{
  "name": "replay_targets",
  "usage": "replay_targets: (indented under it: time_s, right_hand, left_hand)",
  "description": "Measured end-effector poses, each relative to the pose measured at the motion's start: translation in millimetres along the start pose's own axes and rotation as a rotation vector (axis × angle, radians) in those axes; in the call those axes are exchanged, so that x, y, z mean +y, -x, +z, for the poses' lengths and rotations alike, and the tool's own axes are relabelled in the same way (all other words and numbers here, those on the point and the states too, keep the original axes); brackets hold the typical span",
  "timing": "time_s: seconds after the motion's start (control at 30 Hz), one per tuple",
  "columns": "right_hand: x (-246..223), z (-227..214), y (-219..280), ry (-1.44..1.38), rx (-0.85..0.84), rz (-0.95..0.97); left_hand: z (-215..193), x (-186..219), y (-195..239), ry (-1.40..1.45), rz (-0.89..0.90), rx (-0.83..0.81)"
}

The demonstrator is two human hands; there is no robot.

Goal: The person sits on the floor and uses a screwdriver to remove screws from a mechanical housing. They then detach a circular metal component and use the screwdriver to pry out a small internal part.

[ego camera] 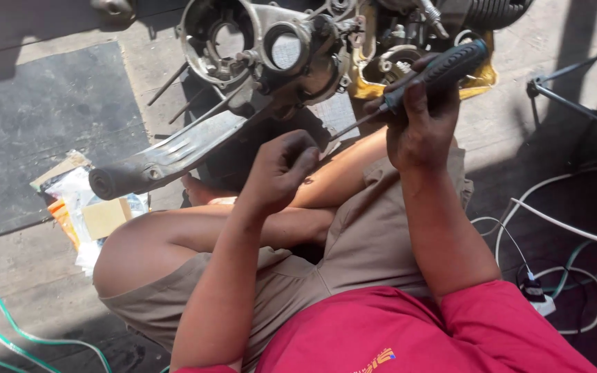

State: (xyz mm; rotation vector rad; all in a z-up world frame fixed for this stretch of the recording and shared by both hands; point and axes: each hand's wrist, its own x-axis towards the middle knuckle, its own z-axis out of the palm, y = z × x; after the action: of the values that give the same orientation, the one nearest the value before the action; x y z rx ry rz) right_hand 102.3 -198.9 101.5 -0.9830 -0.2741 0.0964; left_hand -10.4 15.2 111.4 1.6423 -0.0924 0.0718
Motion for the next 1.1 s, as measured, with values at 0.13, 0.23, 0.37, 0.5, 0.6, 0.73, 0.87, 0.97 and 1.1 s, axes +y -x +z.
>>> replay_targets:
  time_s: [0.13, 0.23, 0.37, 0.5, 0.6, 0.73, 0.87, 0.97, 1.1]
  right_hand:
    - [-24, 8, 11, 0.1, -0.018, -0.004]
    - [-51, -13, 39, 0.352, -0.102, 0.019]
    - [-114, -36, 97, 0.792, -0.245, 0.235]
    - [-155, -70, 159, 1.056, -0.427, 0.36]
    - [-162, -76, 185, 1.052, -0.33, 0.558]
    - [-150, -76, 184, 1.077, -0.369, 0.506]
    - [-135, -57, 157, 1.12, -0.476, 0.315]
    - [-126, -55, 140, 1.157, -0.541, 0.228]
    - [-113, -41, 114, 1.215, -0.551, 0.19]
  left_hand:
    - [-13, -12, 4, -0.129, -0.054, 0.125]
    - [-16, -31, 4, -0.265, -0.047, 0.143]
    - [-6, -28, -4, -0.412, -0.115, 0.086]
    - [15, -15, -11, -0.431, -0.237, -0.027]
    - [18, -32, -10, -0.569, -0.158, 0.021]
    - [12, -65, -8, -0.603, -0.205, 0.114]
    - [8, -57, -10, -0.581, -0.363, 0.075]
    - [2, -47, -4, -0.718, -0.322, -0.124]
    - [-5, -86, -1, -0.785, -0.371, 0.102]
